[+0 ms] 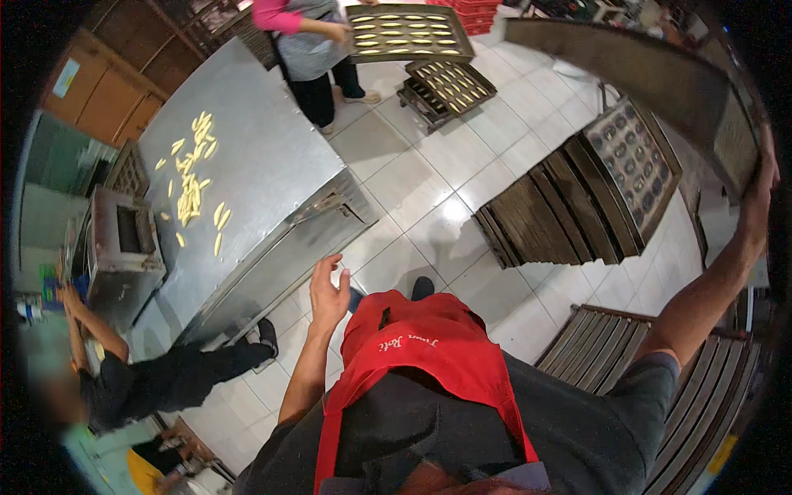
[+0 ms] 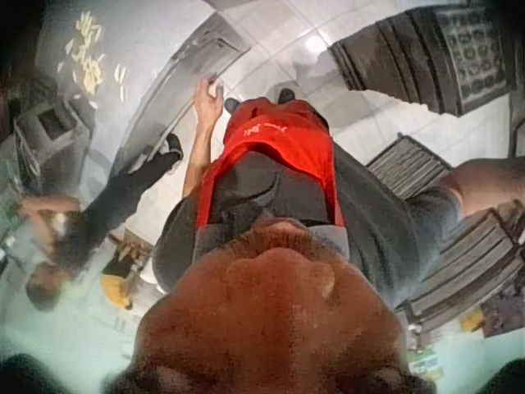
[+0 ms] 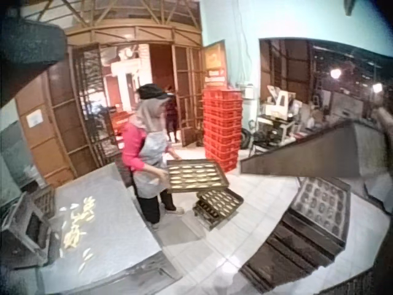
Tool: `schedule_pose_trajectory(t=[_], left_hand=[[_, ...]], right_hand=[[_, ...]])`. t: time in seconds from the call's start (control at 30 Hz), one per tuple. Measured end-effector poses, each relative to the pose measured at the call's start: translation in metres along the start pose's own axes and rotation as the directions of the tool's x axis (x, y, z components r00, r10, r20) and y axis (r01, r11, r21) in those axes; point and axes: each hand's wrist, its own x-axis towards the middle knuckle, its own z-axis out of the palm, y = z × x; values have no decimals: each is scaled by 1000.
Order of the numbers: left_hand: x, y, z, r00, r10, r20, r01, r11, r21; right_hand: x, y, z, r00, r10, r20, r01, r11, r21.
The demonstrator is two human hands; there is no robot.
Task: Shaping dough and arranging pieces on a baking tray in a commercial bakery setting.
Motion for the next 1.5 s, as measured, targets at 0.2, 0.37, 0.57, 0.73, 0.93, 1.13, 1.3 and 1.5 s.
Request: schedule_pose_trajectory(t=[0.2,0.37,0.57,0.73,0.93,1.13,1.3,1.5], left_hand=[[-33,5,-17,998,-58,4,58,997,-44],[-78,-33,-48,966,-211,-150,210,977,-24],[-112,-70,-99,894,-357,-269,354,933,-63],[-109,-119,-150,854,-422,-305,420,905,-76],[-19,-191,-198,887,-308,-345,332,943,10],[127,-283,-244,871,-274,-408,326,943,62],[207,-316,-281,864,-156,-478,339,883,325],[204,-351,-271,782,-177,-598,400,878,264]], right_hand=[[-116,-182,117,981,-193,12,135,729,671],[-191,-339,211,865,-474,-164,430,531,730],[-265,-461,297,776,-593,-216,541,448,712],[-329,-503,343,754,-617,-227,583,468,664],[-407,-483,390,720,-692,53,457,530,714],[-426,-445,447,553,-699,453,248,657,712],[-411,-536,422,531,-654,538,33,651,759],[-439,-722,440,301,-843,446,-210,398,893]])
